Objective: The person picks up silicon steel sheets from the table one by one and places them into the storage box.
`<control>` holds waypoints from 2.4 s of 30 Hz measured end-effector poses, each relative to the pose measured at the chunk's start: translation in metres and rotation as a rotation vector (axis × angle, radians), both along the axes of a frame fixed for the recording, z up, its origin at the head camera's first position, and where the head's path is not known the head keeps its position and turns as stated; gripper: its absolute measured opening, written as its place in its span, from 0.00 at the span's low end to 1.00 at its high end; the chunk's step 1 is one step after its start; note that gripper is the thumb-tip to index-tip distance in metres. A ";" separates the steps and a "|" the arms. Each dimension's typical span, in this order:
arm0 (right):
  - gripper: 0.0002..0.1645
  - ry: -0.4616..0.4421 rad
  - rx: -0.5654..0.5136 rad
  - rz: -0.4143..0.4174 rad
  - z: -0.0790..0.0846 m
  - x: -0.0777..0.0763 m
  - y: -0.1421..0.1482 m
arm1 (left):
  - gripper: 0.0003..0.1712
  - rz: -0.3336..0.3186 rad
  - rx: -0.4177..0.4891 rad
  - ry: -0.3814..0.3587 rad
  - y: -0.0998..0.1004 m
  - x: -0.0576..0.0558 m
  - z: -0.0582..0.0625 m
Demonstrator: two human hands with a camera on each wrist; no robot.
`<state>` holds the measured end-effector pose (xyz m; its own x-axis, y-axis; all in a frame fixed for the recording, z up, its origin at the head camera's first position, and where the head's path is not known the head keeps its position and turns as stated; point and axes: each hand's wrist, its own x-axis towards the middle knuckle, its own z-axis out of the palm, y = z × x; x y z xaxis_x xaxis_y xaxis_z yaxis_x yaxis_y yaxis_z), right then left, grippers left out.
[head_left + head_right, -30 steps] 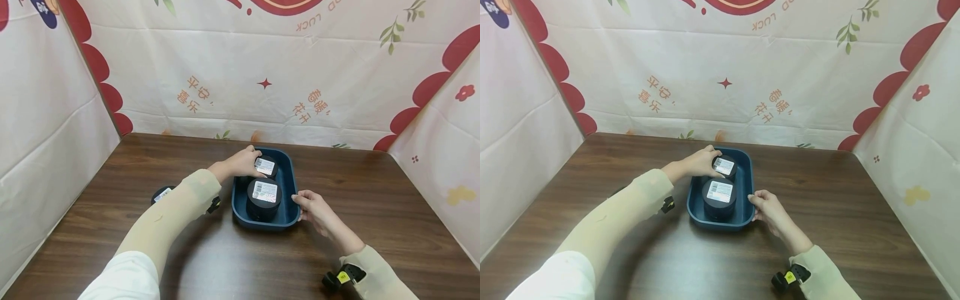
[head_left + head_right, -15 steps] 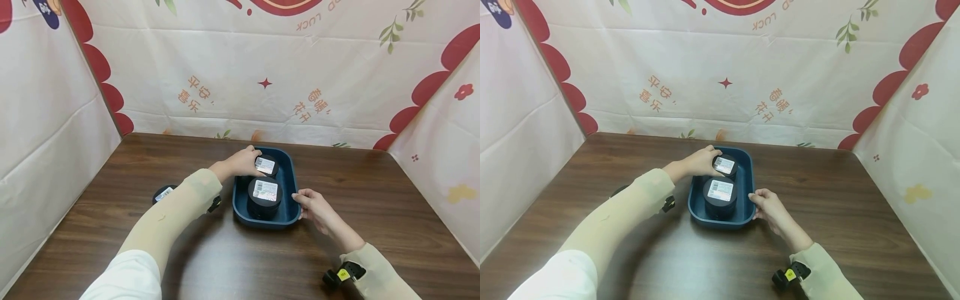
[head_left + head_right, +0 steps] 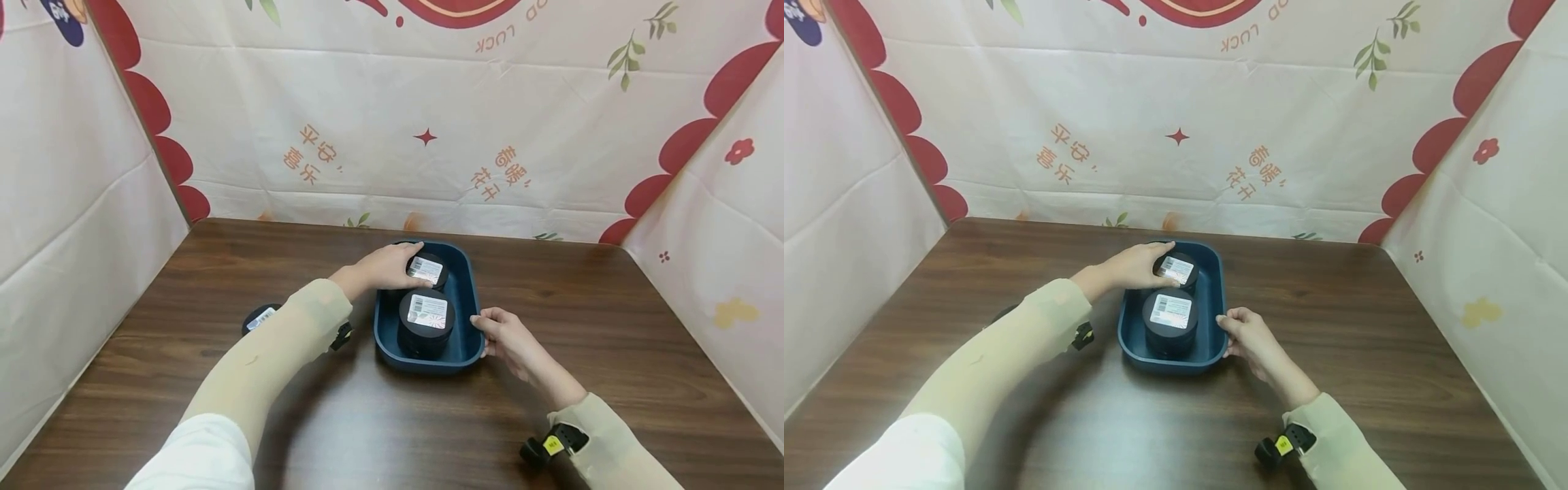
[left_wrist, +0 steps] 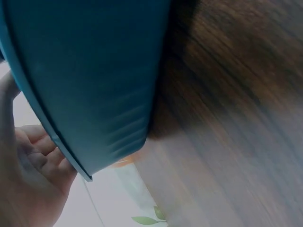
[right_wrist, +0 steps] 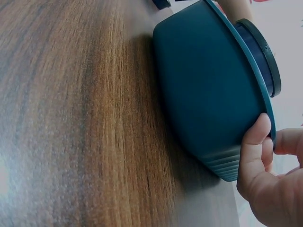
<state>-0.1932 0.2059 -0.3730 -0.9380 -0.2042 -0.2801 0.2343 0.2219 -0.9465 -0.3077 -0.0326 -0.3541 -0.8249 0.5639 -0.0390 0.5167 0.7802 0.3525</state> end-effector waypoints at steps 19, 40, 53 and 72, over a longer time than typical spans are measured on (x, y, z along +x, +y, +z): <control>0.14 -0.003 -0.010 -0.003 0.000 0.001 0.001 | 0.52 -0.002 -0.023 0.092 -0.040 0.013 0.000; 0.14 0.008 0.002 -0.011 0.003 0.000 0.002 | 0.54 0.117 -0.021 0.154 -0.097 0.022 0.001; 0.15 0.013 0.007 -0.015 0.002 0.001 0.005 | 0.53 0.113 -0.005 0.180 -0.121 0.029 -0.006; 0.14 0.011 0.006 -0.017 -0.006 0.004 0.001 | 0.53 0.169 0.020 0.167 -0.170 0.043 -0.019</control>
